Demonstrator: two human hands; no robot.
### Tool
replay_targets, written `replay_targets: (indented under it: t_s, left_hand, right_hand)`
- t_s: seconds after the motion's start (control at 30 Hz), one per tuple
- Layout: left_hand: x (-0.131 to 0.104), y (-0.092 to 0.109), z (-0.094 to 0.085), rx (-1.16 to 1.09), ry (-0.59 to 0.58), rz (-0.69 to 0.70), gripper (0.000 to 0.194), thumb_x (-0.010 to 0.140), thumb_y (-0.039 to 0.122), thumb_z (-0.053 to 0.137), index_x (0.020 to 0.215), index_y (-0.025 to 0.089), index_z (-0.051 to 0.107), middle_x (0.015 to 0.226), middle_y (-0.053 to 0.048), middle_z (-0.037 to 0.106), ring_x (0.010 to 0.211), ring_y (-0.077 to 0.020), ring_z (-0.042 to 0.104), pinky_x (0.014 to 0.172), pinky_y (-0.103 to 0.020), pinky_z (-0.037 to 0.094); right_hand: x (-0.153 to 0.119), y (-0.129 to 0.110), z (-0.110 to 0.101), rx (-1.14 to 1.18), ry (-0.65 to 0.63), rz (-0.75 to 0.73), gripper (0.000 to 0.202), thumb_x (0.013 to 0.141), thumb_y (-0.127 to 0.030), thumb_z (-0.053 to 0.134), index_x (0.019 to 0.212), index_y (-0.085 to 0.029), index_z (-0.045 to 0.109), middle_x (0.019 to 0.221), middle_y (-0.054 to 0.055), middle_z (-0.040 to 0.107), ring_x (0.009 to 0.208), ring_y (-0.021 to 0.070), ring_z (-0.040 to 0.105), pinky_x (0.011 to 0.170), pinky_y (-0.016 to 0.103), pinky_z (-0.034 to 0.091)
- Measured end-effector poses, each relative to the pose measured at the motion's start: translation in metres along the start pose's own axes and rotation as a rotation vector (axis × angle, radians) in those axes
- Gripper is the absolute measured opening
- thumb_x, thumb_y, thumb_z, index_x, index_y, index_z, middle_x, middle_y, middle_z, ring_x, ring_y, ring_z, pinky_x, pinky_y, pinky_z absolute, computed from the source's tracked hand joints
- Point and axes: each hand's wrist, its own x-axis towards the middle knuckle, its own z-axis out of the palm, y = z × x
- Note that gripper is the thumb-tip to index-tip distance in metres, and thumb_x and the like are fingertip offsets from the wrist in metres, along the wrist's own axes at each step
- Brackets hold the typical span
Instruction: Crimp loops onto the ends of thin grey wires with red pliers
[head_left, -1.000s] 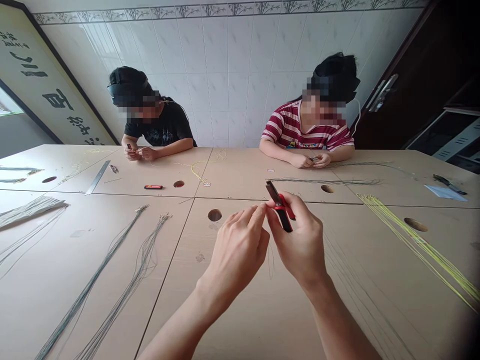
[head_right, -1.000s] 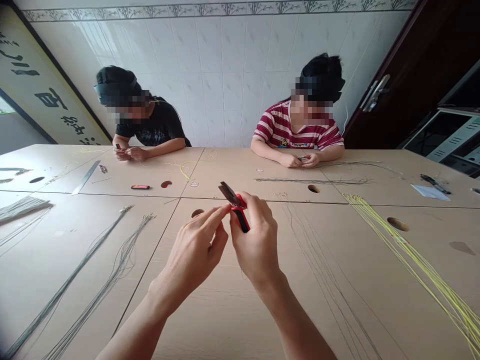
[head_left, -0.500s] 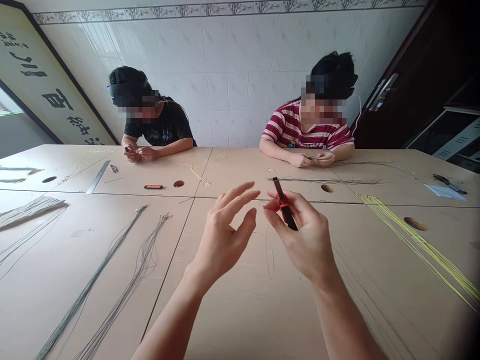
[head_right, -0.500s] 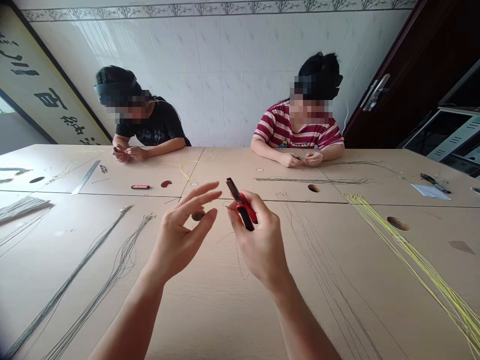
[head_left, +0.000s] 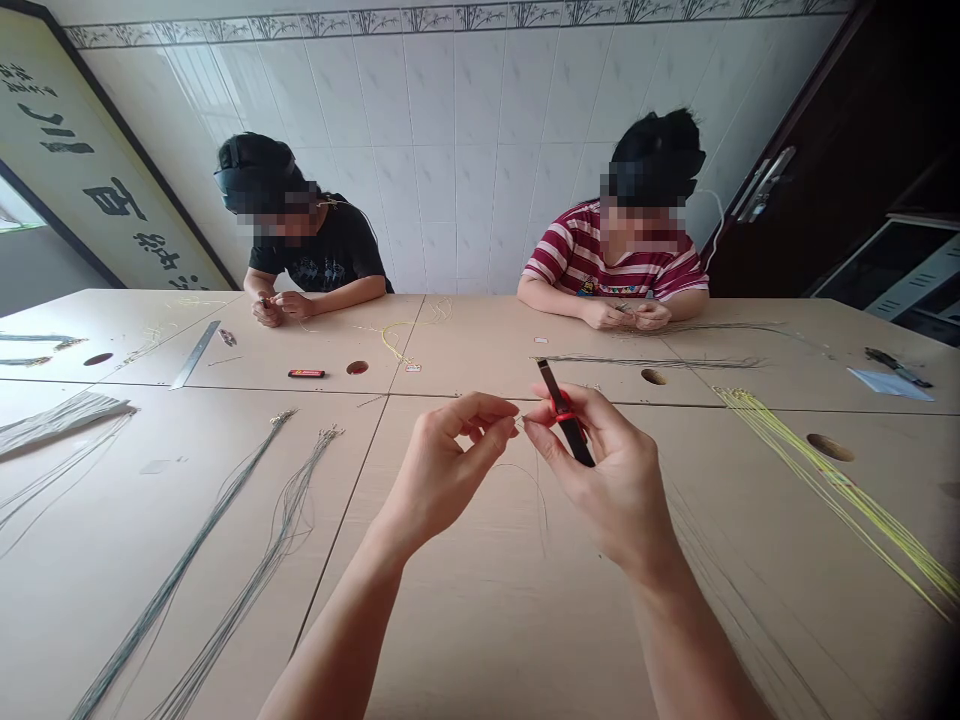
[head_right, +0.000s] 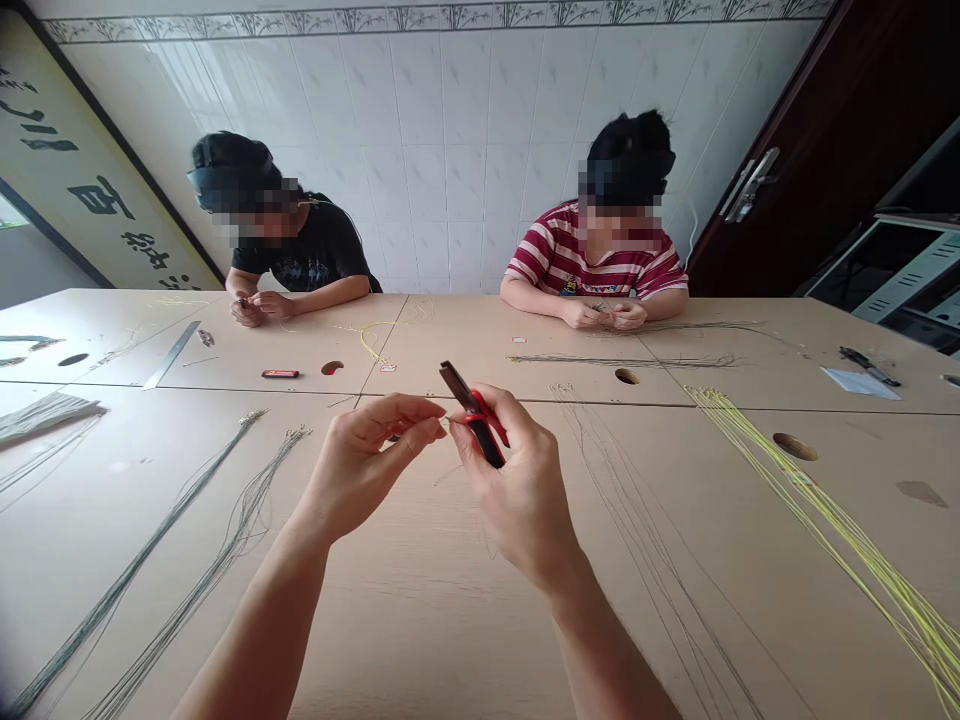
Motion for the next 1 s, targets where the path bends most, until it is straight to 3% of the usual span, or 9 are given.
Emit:
replay_targets:
  t_s: [0.27,0.7,0.87,1.0]
  left_hand:
    - [0.0002,0.001,0.0001,-0.05,-0.026,-0.02,0.009,0.088,0.024,0.061,0.083,0.019,0.067,0.079,-0.002,0.071,0.077,-0.0152,0.067,0.071,-0.029,0.055]
    - [0.0019,-0.0017,-0.0028,-0.175,-0.009,-0.105,0.013,0.089,0.027,0.06,0.08,0.017,0.065,0.075,-0.002,0.068,0.072,-0.013,0.064,0.068,-0.027,0.054]
    - [0.0023,0.001,-0.0028,-0.281,-0.059,-0.116,0.014,0.088,0.027,0.062,0.079,0.017,0.064,0.072,-0.001,0.067,0.071,-0.0105,0.063,0.068,-0.023,0.053]
    - [0.0022,0.003,-0.0031,-0.349,-0.089,-0.158,0.015,0.088,0.028,0.063,0.079,0.016,0.064,0.071,0.001,0.067,0.069,-0.0082,0.061,0.067,-0.02,0.052]
  right_hand:
    - [0.0015,-0.0031,0.0021,-0.079,-0.017,-0.076,0.018,0.086,-0.021,0.061,0.103,-0.026,0.062,0.084,0.0,0.07,0.077,0.0153,0.068,0.072,0.029,0.058]
    - [0.0007,0.0036,0.0013,0.008,-0.052,0.003,0.021,0.085,-0.025,0.065,0.106,-0.027,0.062,0.097,0.001,0.072,0.095,0.018,0.069,0.077,0.03,0.058]
    - [0.0003,0.0028,0.0026,0.036,-0.05,-0.025,0.021,0.086,-0.025,0.064,0.107,-0.026,0.062,0.099,0.002,0.072,0.091,0.0163,0.069,0.076,0.028,0.058]
    - [-0.0009,0.0011,0.0014,0.046,-0.055,-0.056,0.021,0.087,-0.022,0.062,0.107,-0.027,0.063,0.088,-0.001,0.069,0.082,0.013,0.067,0.074,0.025,0.057]
